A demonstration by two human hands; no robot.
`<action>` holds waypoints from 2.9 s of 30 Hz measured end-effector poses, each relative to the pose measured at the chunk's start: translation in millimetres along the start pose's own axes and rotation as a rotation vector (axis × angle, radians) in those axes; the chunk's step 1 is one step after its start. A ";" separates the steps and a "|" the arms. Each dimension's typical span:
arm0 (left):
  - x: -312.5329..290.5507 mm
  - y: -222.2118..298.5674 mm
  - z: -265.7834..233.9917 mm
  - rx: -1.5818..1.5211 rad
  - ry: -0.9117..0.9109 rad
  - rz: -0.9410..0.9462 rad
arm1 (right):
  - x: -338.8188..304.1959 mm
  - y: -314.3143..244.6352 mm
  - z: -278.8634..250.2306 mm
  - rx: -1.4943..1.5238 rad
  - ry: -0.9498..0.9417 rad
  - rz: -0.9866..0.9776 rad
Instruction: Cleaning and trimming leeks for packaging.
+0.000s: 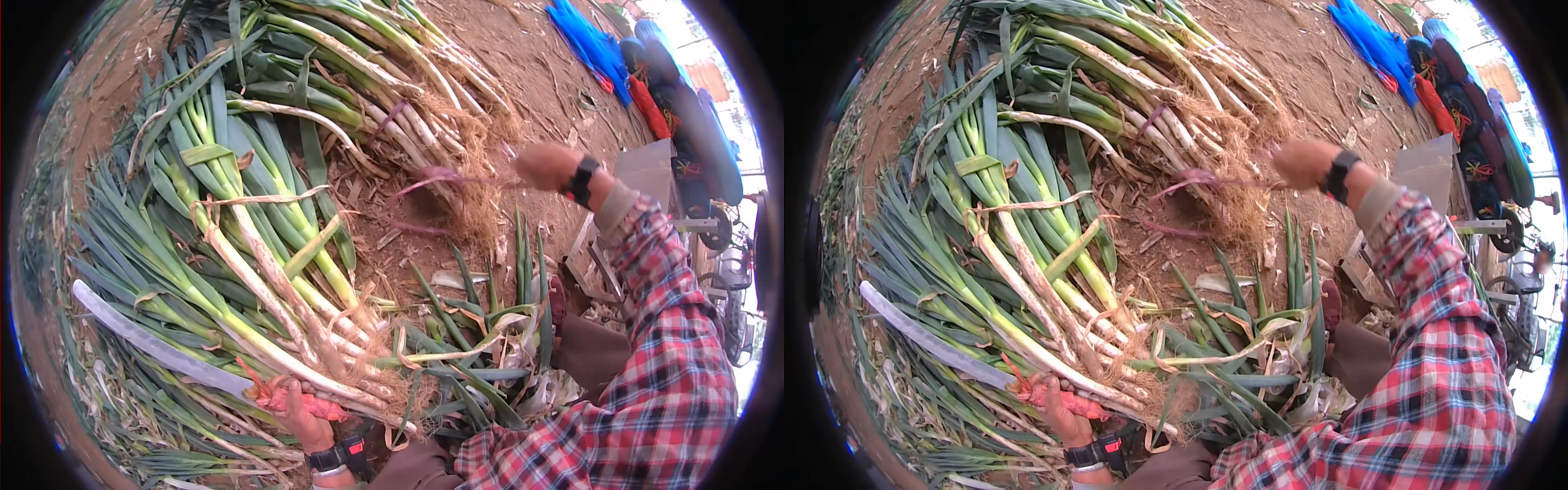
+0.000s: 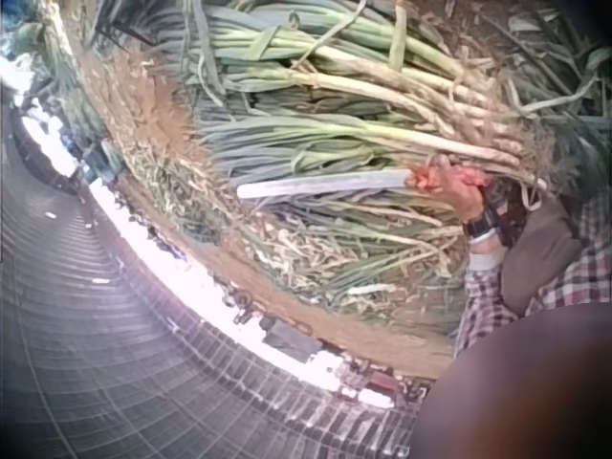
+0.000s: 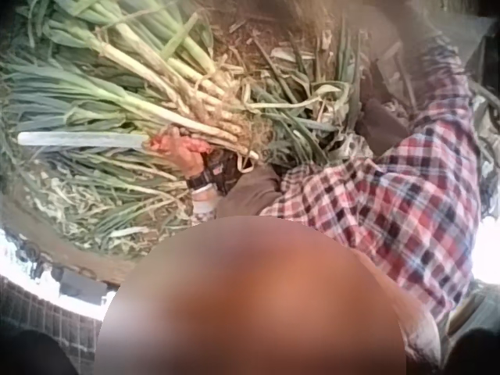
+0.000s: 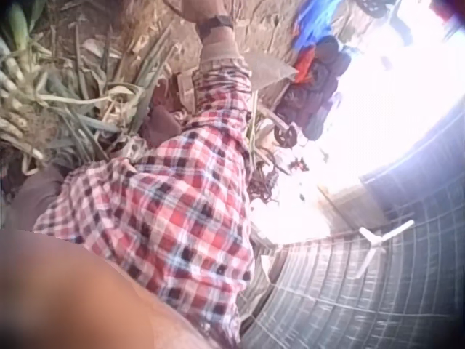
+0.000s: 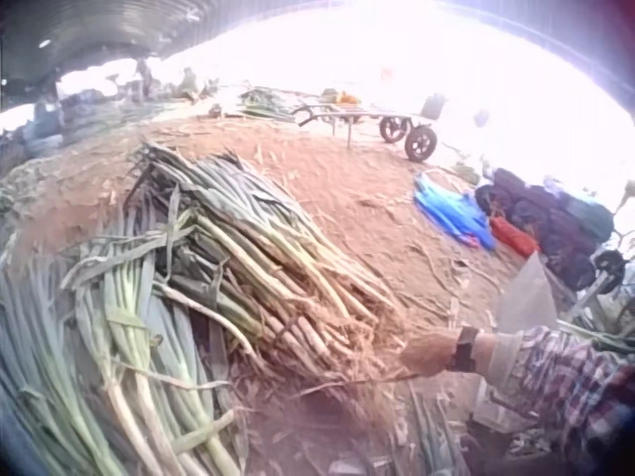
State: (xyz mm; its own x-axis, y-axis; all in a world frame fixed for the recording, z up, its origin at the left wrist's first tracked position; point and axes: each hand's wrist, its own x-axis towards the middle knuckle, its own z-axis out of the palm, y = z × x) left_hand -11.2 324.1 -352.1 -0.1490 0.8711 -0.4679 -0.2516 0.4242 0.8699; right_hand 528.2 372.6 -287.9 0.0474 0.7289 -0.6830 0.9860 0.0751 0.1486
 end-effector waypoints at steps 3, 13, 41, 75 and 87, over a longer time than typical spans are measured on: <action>0.4 -6.6 3.5 -0.018 0.092 -0.109 | -36.8 -24.1 87.0 0.022 -0.443 -0.053; 0.4 -1.2 -2.8 0.008 0.120 0.018 | 65.0 -126.1 -50.9 0.568 0.886 -0.161; -4.0 -9.8 -1.9 -0.025 0.084 0.002 | 41.9 -199.5 -68.6 0.491 0.427 0.051; -83.9 45.9 209.0 0.957 -1.055 0.445 | -169.3 -209.1 101.3 2.562 0.341 -0.397; -30.3 -40.6 278.7 1.968 -0.715 0.823 | -181.3 -78.6 112.8 2.065 0.840 -0.087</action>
State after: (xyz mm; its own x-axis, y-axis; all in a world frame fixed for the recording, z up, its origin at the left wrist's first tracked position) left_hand 270.1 349.4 -329.8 0.6851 0.6568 -0.3151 0.6962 -0.7176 0.0181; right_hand 460.1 157.9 -256.4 0.5038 0.8423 -0.1916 -0.2377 -0.0780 -0.9682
